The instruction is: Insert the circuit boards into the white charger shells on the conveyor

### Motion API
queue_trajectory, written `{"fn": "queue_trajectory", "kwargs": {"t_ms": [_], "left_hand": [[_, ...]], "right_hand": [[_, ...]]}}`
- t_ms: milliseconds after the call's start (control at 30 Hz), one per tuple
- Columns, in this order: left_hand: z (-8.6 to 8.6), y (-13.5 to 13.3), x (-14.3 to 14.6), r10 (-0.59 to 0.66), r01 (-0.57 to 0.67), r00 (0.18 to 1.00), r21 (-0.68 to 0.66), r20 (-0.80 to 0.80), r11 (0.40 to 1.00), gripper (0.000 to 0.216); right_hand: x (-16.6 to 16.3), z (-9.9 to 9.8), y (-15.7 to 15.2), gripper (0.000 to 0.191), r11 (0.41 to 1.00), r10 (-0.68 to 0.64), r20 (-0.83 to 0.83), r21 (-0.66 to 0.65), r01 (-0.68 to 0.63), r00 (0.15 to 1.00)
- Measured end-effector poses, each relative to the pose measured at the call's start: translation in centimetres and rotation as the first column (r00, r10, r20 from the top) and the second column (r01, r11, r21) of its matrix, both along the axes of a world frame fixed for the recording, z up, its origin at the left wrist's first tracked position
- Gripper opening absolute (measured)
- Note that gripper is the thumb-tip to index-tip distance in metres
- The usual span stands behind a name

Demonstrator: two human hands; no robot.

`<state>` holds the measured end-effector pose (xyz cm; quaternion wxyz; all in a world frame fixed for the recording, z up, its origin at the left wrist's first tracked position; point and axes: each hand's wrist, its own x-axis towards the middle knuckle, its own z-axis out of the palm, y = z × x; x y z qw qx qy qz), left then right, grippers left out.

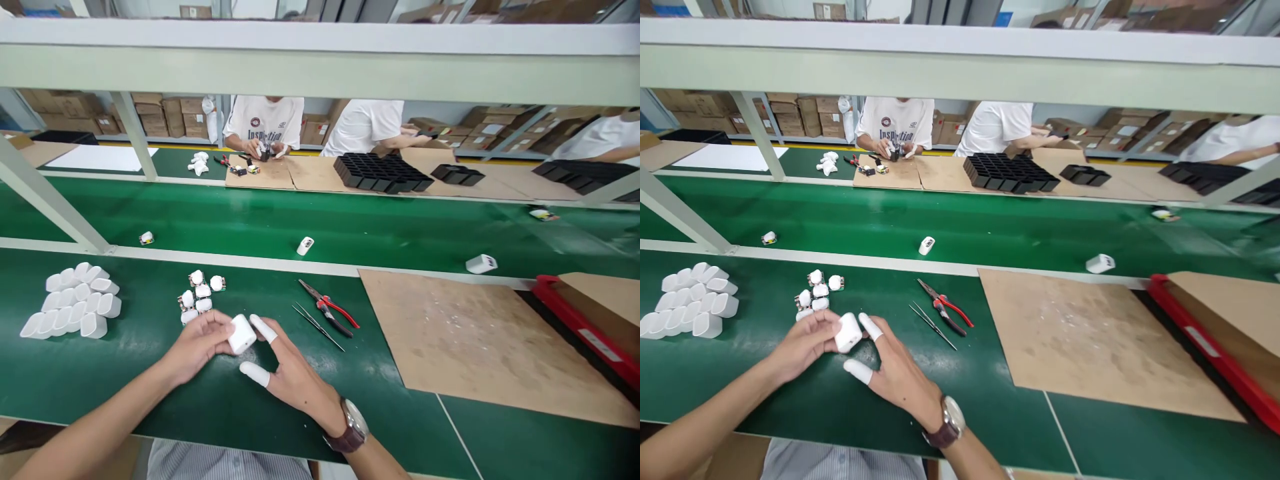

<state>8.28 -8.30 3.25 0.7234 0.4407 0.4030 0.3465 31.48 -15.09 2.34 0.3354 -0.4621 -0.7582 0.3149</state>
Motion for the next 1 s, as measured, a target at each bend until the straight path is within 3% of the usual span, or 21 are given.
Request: {"fn": "queue_trajectory", "kwargs": {"t_ms": [33, 67, 100, 133, 200, 267, 333, 400, 467, 533, 633, 733, 867, 1000], "left_hand": [[0.4, 2.3, -0.7, 0.030, 0.006, 0.986, 0.218, -0.161, 0.976, 0.025], [1.0, 5.0, -1.4, 0.112, 0.040, 0.941, 0.433, -0.321, 0.900, 0.021], [1.5, 8.0, -2.1, 0.235, 0.118, 0.850, 0.606, -0.471, 0.787, 0.016], [2.0, 11.0, -2.7, 0.365, 0.228, 0.709, 0.686, -0.604, 0.691, 0.012], [2.6, 16.6, -3.8, 0.477, 0.255, 0.582, 0.705, -0.658, 0.662, 0.006], [2.5, 20.7, -4.4, 0.516, 0.266, 0.498, 0.689, -0.697, 0.674, 0.005], [1.8, 23.0, -5.0, 0.509, 0.306, 0.441, 0.657, -0.740, 0.689, 0.007], [0.9, 24.0, -6.1, 0.487, 0.354, 0.403, 0.623, -0.775, 0.698, 0.030], [0.4, 24.3, -8.0, 0.488, 0.376, 0.359, 0.602, -0.796, 0.705, 0.057], [0.4, 24.4, -10.2, 0.501, 0.371, 0.304, 0.585, -0.810, 0.721, 0.066], [0.9, 24.5, -12.6, 0.498, 0.369, 0.251, 0.558, -0.830, 0.744, 0.048], [1.4, 23.0, -12.9, 0.509, 0.391, 0.252, 0.568, -0.823, 0.724, 0.037], [0.8, 17.3, -11.5, 0.511, 0.457, 0.295, 0.589, -0.808, 0.667, 0.044], [-0.3, 10.3, -10.3, 0.455, 0.512, 0.328, 0.561, -0.828, 0.650, 0.050]], "right_hand": [[0.3, 0.0, 0.1, 0.073, 1.000, -0.015, 0.036, -0.014, 0.015, 0.999], [0.5, -0.1, 0.3, 0.070, 0.999, -0.029, 0.067, -0.020, 0.031, 0.997], [0.6, -0.2, 0.5, 0.065, 0.999, -0.040, 0.091, -0.017, 0.041, 0.995], [0.7, -0.3, 0.7, 0.060, 0.999, -0.046, 0.112, -0.005, 0.047, 0.993], [0.5, -0.8, 1.2, 0.053, 0.998, -0.049, 0.154, 0.037, 0.044, 0.987], [0.3, -1.4, 1.9, 0.049, 0.996, -0.045, 0.203, 0.085, 0.028, 0.978], [0.4, -2.2, 2.6, 0.049, 0.992, -0.051, 0.259, 0.128, 0.018, 0.965], [0.7, -2.9, 3.5, 0.051, 0.986, -0.068, 0.305, 0.167, 0.017, 0.950], [0.9, -3.3, 4.5, 0.051, 0.977, -0.090, 0.331, 0.214, 0.018, 0.939], [0.5, -3.4, 6.0, 0.051, 0.964, -0.101, 0.333, 0.266, 0.009, 0.938], [-1.5, -3.1, 9.2, 0.054, 0.946, -0.088, 0.327, 0.323, -0.023, 0.941], [-4.1, -3.0, 12.6, 0.055, 0.930, -0.042, 0.363, 0.356, -0.097, 0.931], [-5.1, -3.7, 14.0, 0.044, 0.905, 0.021, 0.409, 0.379, -0.191, 0.912], [-3.1, -4.9, 11.6, 0.026, 0.895, -0.118, 0.444, 0.436, -0.099, 0.888]]}}
